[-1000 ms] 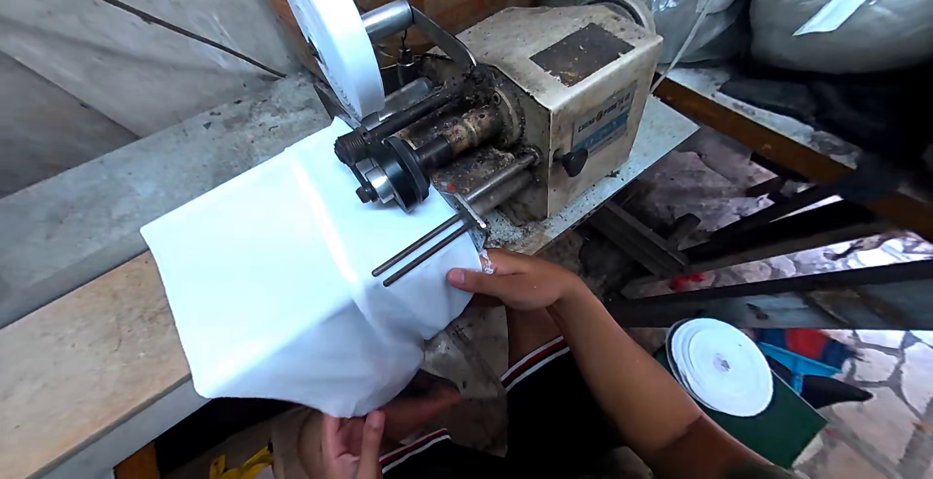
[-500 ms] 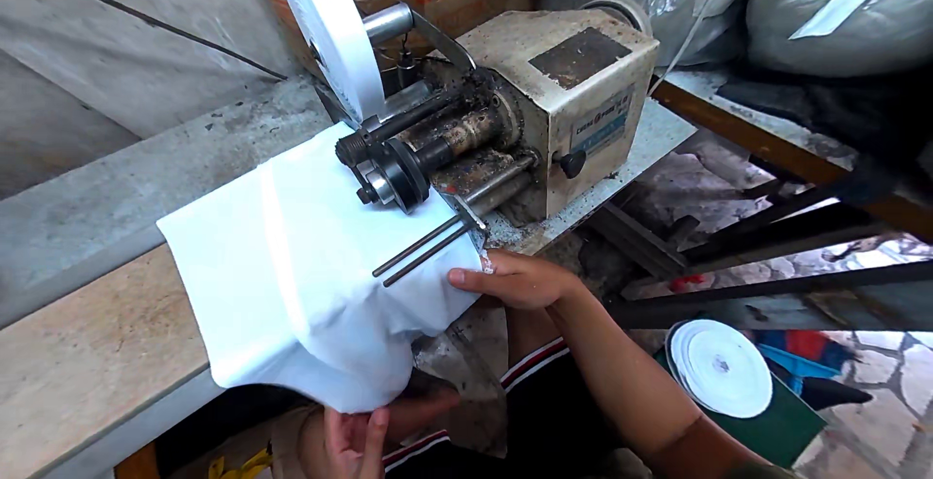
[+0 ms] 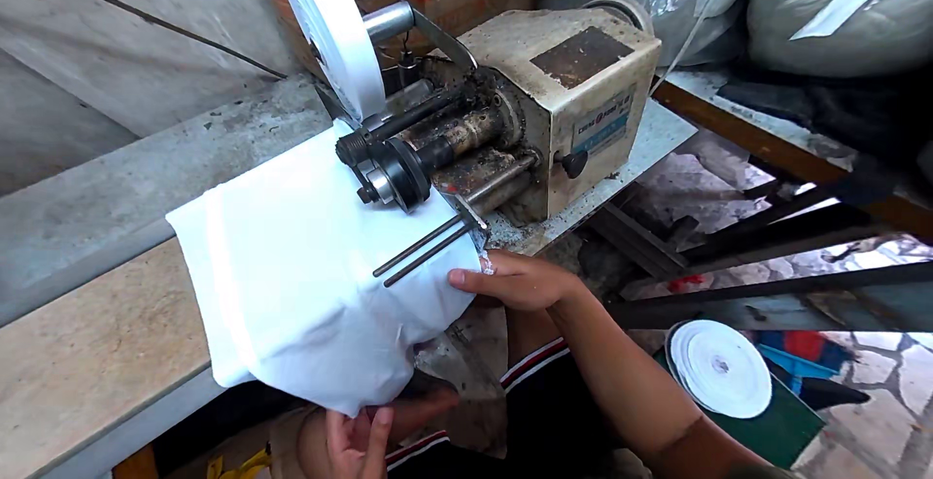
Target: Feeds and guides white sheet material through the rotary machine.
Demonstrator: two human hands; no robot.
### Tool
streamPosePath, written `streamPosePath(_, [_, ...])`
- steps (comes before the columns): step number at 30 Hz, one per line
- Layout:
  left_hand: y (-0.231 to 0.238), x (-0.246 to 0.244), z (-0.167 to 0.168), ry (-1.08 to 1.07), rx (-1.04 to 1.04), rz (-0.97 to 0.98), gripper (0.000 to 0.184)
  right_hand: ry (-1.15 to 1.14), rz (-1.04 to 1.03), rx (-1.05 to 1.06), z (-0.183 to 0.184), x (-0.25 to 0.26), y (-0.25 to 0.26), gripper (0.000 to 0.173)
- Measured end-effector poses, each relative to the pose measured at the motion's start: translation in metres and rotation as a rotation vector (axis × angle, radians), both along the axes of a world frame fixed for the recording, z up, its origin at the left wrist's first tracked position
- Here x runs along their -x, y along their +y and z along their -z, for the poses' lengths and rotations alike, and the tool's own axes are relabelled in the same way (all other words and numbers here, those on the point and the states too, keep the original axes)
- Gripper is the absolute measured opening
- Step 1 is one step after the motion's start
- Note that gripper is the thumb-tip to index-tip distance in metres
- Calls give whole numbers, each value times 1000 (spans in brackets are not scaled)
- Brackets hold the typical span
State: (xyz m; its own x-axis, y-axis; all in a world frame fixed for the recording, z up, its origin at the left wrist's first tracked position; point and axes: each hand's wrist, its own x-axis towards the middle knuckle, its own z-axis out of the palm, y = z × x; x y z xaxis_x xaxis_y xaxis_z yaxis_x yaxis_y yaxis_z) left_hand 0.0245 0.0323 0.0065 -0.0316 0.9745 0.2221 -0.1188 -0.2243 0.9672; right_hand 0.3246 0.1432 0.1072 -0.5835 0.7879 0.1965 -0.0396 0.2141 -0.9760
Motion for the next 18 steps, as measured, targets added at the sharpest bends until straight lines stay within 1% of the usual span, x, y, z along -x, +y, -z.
streamPosePath(4, [-1,-3,-1,-56,4,17,50,20,-8,-2,1,0,0,33])
streamPosePath(9, [-2,-3,-2,-45,6,16,49,23,-9,17,0,0,0,33])
streamPosePath(12, [-1,-1,-2,-29,3,13,52,19,-3,11,0,1,0,33])
streamPosePath(14, [-2,-1,-2,-27,12,5,50,9,7,9,0,0,0,33])
streamPosePath(18, [-1,0,-5,-50,4,52,55,-7,11,19,0,0,-1,34])
